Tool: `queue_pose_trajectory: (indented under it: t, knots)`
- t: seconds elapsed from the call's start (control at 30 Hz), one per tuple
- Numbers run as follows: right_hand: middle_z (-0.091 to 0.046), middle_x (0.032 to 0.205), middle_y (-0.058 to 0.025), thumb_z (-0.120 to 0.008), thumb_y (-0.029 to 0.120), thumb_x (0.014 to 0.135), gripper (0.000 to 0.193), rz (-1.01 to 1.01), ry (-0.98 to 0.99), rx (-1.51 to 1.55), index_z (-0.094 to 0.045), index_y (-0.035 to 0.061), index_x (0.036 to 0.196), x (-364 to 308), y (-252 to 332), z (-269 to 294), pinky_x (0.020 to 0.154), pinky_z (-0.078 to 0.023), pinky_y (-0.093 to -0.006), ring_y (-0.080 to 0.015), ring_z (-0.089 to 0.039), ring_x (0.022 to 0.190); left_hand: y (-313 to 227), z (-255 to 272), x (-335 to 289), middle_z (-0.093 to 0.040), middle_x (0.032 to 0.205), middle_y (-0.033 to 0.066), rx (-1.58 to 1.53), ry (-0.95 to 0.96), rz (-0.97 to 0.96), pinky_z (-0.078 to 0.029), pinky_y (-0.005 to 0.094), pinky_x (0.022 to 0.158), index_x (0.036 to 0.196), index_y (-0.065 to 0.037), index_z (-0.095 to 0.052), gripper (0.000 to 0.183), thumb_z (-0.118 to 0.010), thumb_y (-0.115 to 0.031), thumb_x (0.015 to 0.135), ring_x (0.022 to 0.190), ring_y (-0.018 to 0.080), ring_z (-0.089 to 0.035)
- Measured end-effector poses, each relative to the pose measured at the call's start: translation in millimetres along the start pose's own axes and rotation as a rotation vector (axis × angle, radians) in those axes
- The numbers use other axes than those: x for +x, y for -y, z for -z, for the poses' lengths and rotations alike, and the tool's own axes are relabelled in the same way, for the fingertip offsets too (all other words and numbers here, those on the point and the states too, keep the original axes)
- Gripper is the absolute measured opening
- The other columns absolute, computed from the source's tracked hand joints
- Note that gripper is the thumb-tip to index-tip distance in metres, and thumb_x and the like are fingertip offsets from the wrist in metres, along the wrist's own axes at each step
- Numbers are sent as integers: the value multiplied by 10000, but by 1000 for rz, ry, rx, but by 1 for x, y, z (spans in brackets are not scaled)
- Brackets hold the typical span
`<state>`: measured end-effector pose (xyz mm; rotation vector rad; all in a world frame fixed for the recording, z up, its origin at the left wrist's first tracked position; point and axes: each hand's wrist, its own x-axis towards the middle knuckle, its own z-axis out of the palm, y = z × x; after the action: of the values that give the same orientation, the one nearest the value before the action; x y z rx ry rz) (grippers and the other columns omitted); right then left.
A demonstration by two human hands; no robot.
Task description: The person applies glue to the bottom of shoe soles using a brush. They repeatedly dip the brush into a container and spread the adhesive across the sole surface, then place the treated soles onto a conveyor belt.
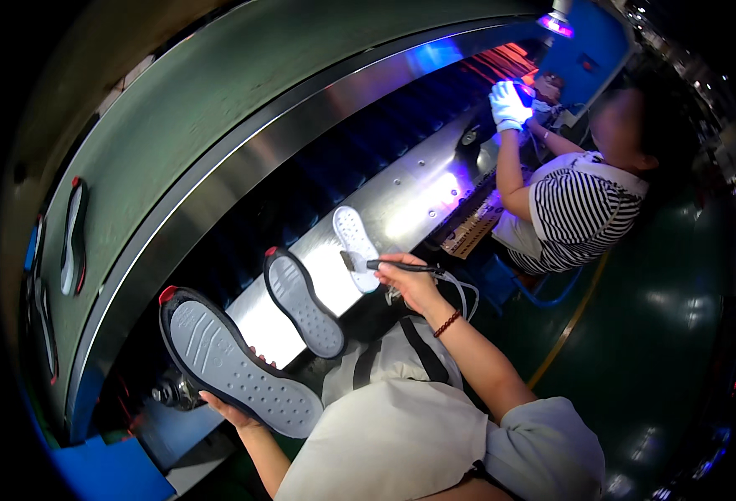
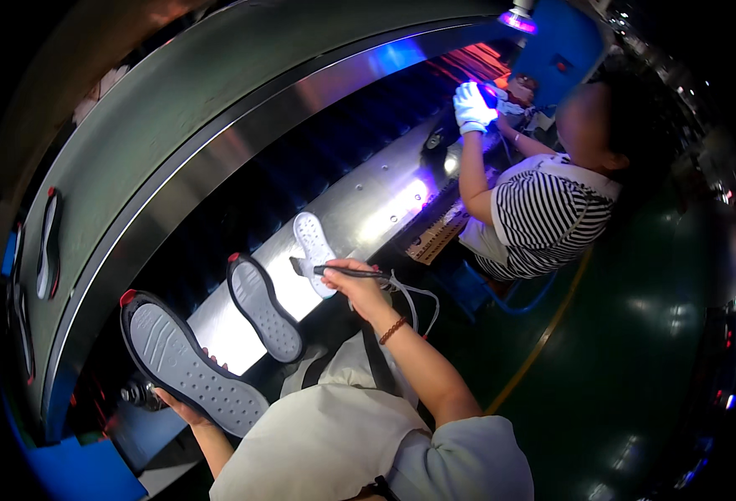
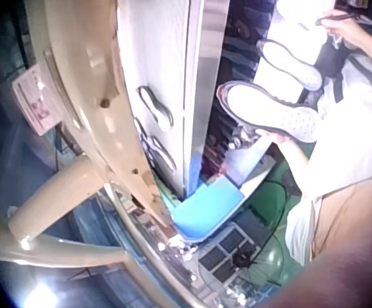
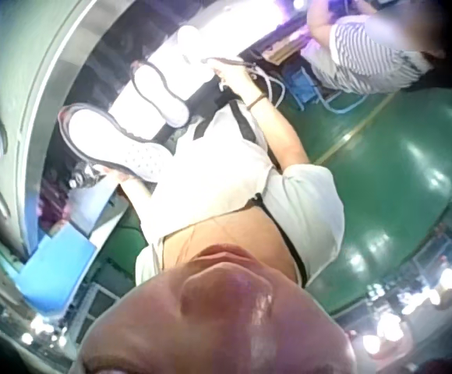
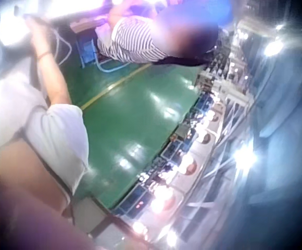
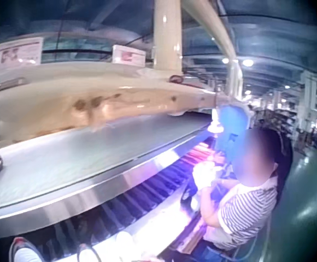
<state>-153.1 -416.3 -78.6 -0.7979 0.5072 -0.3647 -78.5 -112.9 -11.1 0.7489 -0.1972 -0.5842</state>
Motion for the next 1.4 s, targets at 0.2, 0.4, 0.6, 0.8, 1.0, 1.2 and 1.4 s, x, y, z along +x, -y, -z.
queue_pose_trajectory:
  t: [0.2, 0.4, 0.6, 0.8, 1.0, 1.2, 1.4]
  knots:
    - [-575, 850, -100, -554, 22, 752, 166, -10, 59, 13, -532, -4, 915, -4, 10, 5, 648, -473, -221, -153, -581, 742, 18, -19, 42, -443, 1116, 185, 34, -104, 11, -363, 420, 849, 1218, -35, -300, 793, -321, -650, 719, 966, 321, -463]
    - [-580, 842, -104, -558, 13, 743, 174, 5, 182, -30, -530, -20, 912, -13, 43, -15, 636, -477, -217, -146, -584, 727, 46, -51, 74, -432, 1164, 96, 5, -318, 15, -345, 360, 878, 1213, -74, -335, 662, -269, -578, 789, 1015, 266, -444]
    - [-584, 852, -82, -575, 16, 716, 187, 16, 440, -48, -563, -28, 898, -18, 75, -53, 718, -431, -213, -109, -544, 772, 62, -76, 90, -410, 1193, 69, 11, -239, 161, -284, 363, 922, 1208, -92, -356, 766, -302, -669, 707, 1073, 252, -385]
    - [-588, 827, -90, -554, 1, 726, 161, 8, 411, 2, -563, -41, 881, 1, 83, -71, 699, -446, -220, -119, -556, 737, 80, -90, 93, -488, 1078, 37, -186, -133, 88, -367, 307, 838, 1147, -106, -420, 606, -307, -577, 782, 939, 191, -476]
    - [-592, 814, -80, -576, 17, 722, 171, 88, 360, -96, -569, -37, 885, 21, 79, -82, 684, -442, -210, -104, -548, 735, 94, -86, 83, -496, 1070, 71, -348, -16, 212, -414, 329, 803, 1168, -90, -386, 721, -229, -653, 746, 932, 205, -503]
    - [-590, 806, -59, -578, 54, 721, 175, 135, 345, -244, -577, -18, 881, 30, 84, -95, 685, -423, -205, -97, -537, 724, 102, -76, 77, -506, 1052, 82, -322, -81, 243, -426, 328, 792, 1168, -81, -382, 740, -179, -657, 750, 928, 206, -509]
    - [-600, 749, -53, -601, 27, 699, 159, 295, 335, -441, -596, -27, 848, 26, 84, -114, 634, -432, -183, -80, -548, 668, 97, -88, 79, -472, 1099, 92, -244, -173, 186, -405, 335, 824, 1179, -76, -364, 738, -187, -652, 753, 971, 214, -483]
